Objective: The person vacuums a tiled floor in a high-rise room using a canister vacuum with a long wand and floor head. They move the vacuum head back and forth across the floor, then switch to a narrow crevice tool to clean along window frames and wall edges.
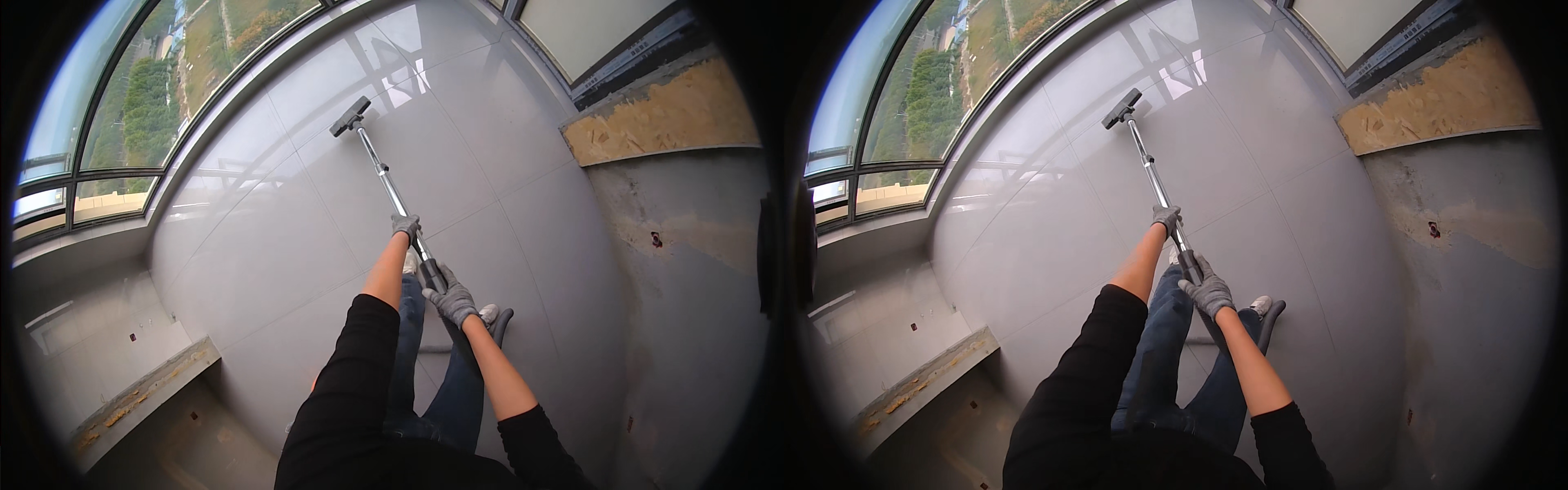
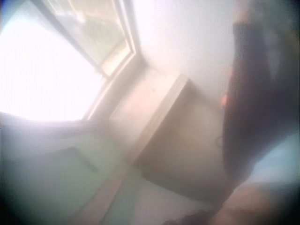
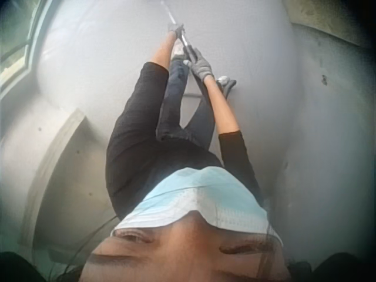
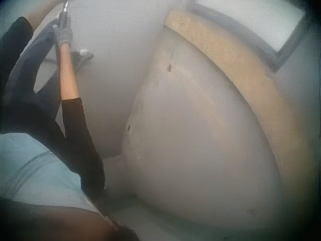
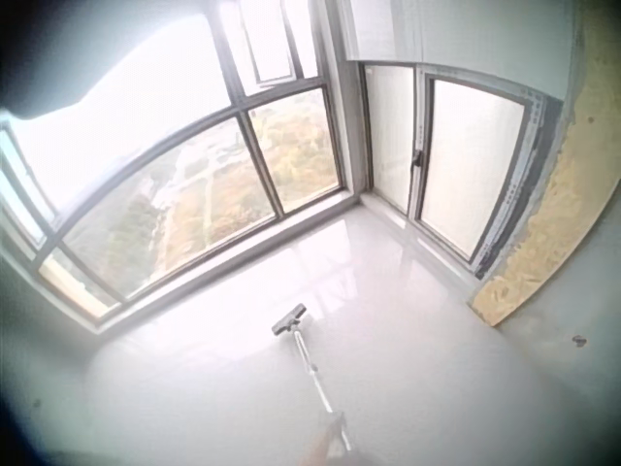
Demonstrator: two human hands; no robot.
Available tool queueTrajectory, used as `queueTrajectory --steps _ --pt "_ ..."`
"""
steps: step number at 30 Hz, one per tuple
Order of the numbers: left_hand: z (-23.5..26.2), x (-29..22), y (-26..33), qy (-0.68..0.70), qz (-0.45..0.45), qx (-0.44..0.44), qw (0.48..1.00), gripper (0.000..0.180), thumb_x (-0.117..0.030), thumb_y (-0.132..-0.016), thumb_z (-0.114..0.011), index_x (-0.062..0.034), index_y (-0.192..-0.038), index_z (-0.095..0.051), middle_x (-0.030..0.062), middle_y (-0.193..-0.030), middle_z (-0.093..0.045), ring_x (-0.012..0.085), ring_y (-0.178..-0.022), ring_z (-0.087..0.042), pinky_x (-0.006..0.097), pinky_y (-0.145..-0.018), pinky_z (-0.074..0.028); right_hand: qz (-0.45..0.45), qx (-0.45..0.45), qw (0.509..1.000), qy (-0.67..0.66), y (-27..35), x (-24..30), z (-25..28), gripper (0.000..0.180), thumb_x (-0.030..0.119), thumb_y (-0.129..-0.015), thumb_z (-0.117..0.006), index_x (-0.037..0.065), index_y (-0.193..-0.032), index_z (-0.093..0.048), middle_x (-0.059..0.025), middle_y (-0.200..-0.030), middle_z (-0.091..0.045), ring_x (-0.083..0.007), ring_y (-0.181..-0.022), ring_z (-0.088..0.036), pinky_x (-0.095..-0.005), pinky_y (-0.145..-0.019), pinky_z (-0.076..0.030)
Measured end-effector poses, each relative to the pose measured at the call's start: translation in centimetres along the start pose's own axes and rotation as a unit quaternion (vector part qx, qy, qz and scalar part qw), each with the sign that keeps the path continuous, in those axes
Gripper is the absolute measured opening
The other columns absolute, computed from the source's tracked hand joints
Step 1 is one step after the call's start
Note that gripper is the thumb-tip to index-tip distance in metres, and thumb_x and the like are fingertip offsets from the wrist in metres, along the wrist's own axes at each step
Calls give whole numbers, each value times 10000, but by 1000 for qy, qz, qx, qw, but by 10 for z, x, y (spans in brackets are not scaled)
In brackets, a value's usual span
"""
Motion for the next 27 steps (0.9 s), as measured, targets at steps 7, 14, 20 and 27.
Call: queueTrajectory --steps 7,14,20,27 --pt "120 -149 -105 -271 -60 -27 960 622 -223 -771 -657 101 -1210 -359 270 -1023 -609 337 -839 -666 437 -729 -571 41 56 996 -50 -183 191 -83 891 395 -771 -729 201 -1505 -263 -175 -1262 -591 -298 -1090 -611 -402 -912 -489" --pt "68 -73 -88 -875 -218 122 415 317 -246 -772 -723 -222 -1080 -654 -10 -980 -712 215 -862 -692 466 -652 -445 -35 49 994 -86 -147 122 -122 831 296 -787 -743 209 -1489 -307 -122 -1088 -644 -209 -779 -642 -347 -678 -533" --pt "50 9 -36 -856 -247 167 423 186 -232 -789 -691 -185 -963 -735 -4 -894 -720 238 -829 -679 473 -615 -400 -45 40 991 -123 -52 41 -126 828 246 -789 -751 216 -1487 -307 -109 -1156 -631 -208 -821 -637 -332 -699 -531" --pt "24 174 24 -813 -186 245 495 269 -240 -848 -588 -148 -1061 -721 90 -1096 -699 317 -1100 -625 529 -878 -439 14 -8 999 32 99 -88 -119 889 326 -786 -761 283 -1510 -246 -151 -1167 -634 -246 -715 -655 -355 -586 -546"
Point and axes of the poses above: each hand's wrist, its own y-axis away from the middle knuckle, its own z-axis out of the back of the hand, x = y × z, the point moved 9 cm from there along -y, towards the middle knuckle
